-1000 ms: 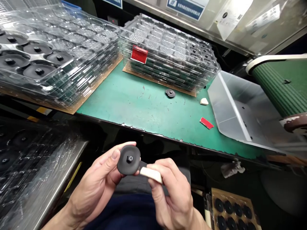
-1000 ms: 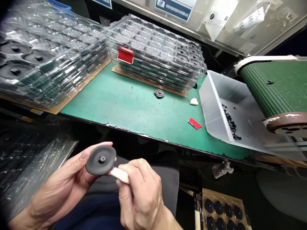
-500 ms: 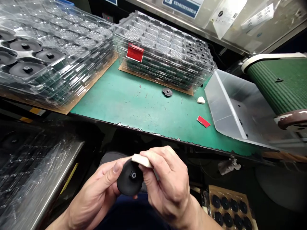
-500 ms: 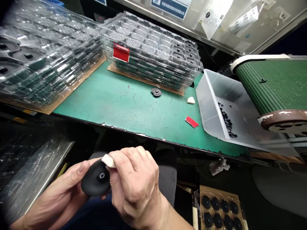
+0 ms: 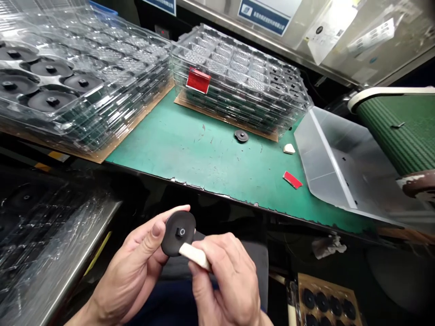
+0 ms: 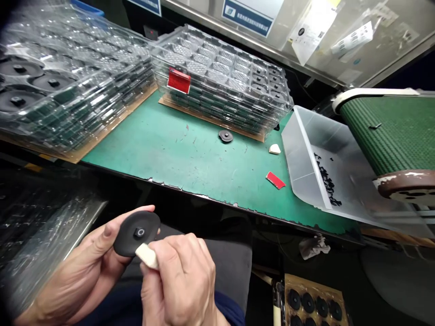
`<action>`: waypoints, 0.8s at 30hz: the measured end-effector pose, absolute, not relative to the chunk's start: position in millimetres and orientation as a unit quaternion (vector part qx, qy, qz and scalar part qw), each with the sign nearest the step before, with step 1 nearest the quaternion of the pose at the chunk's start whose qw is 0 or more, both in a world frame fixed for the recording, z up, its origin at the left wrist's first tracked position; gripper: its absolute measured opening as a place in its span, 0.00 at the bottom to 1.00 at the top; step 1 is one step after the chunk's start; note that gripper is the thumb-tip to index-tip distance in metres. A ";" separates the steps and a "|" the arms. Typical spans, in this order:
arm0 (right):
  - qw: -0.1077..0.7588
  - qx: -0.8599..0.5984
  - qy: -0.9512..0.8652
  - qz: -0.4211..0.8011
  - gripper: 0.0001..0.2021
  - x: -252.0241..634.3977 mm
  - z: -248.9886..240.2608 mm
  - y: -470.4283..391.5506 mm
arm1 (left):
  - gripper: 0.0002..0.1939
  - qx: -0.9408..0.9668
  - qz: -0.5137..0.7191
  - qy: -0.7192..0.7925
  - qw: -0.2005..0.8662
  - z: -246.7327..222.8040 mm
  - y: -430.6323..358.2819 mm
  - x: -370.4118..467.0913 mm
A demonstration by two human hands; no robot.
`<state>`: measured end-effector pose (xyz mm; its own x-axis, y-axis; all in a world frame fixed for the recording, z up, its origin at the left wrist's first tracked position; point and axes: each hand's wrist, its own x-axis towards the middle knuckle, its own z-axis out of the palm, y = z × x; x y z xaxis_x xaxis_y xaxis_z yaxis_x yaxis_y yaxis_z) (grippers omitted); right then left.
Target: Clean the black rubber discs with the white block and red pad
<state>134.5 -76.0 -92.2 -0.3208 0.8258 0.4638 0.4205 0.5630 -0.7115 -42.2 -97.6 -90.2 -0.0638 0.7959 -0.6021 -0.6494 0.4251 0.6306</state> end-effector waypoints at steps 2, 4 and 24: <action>0.406 -0.404 -0.784 0.237 0.11 136.2 -92.9 -74.0 | 0.23 0.092 0.515 0.482 0.703 -92.9 -98.4 -43.1; 0.378 -0.389 -0.811 0.221 0.11 139.9 -89.2 -66.3 | 0.21 0.109 0.482 0.453 0.742 -95.9 -99.6 -44.3; 0.283 -0.245 -0.905 0.204 0.10 141.1 -75.6 -38.2 | 0.23 -0.002 0.419 0.372 0.828 -122.5 -100.6 -46.7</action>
<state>141.1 -38.2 -75.6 -0.7198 0.5584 0.4123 0.3269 0.7967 -0.5083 -46.7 -100.6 -122.5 0.3725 0.6920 -0.6183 -0.6950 0.6496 0.3082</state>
